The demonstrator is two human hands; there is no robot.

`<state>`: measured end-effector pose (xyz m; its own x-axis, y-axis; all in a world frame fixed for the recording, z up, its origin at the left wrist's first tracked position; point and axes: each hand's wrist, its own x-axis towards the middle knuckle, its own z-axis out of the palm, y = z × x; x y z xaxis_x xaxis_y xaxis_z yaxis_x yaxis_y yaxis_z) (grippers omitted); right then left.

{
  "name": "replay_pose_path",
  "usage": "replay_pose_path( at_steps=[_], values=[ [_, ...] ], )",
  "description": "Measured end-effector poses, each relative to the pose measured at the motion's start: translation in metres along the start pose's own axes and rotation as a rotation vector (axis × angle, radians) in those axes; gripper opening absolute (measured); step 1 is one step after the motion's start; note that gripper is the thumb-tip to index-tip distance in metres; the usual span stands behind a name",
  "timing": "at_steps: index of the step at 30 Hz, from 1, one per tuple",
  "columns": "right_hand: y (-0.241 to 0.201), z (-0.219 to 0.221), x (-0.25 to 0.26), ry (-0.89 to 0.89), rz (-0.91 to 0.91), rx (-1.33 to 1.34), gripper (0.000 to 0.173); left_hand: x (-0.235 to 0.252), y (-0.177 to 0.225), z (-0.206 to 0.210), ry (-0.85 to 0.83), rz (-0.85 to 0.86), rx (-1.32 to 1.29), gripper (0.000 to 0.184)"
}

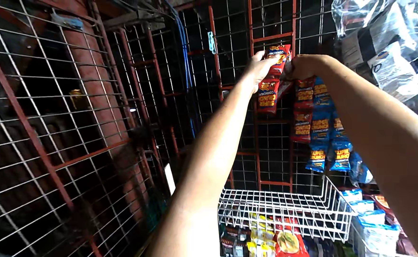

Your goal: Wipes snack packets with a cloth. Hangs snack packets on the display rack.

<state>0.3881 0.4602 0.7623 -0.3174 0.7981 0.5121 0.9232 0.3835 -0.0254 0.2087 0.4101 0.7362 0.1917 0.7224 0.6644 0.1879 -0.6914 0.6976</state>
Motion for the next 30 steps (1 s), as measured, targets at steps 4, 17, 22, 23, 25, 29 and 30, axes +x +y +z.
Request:
replay_pose_path(
  at_steps=[4, 17, 22, 23, 25, 29, 30],
  values=[
    [-0.009, -0.009, -0.005, -0.047, 0.061, -0.083, 0.03, 0.001, -0.002, 0.002, 0.004, 0.012, 0.001, 0.043],
    [0.012, -0.013, -0.023, 0.037, -0.114, 0.029, 0.022, -0.048, -0.055, 0.036, -0.065, -0.11, -0.055, 0.044],
    [0.016, -0.006, -0.033, 0.105, -0.114, 0.102, 0.036, -0.089, -0.102, 0.069, -0.191, -0.274, 0.071, 0.047],
    [0.013, -0.004, -0.035, 0.092, -0.103, 0.123, 0.036, -0.092, -0.104, 0.073, -0.177, -0.323, 0.084, 0.045],
    [0.014, 0.005, -0.033, 0.088, -0.088, 0.125, 0.027, -0.091, -0.114, 0.078, -0.153, -0.348, 0.084, 0.04],
    [0.016, 0.015, -0.028, 0.111, -0.062, 0.031, 0.024, -0.091, -0.117, 0.074, -0.11, -0.298, 0.052, 0.043],
    [0.016, 0.015, -0.028, 0.115, -0.055, 0.028, 0.024, -0.092, -0.116, 0.073, -0.094, -0.292, 0.053, 0.044]
  ],
)
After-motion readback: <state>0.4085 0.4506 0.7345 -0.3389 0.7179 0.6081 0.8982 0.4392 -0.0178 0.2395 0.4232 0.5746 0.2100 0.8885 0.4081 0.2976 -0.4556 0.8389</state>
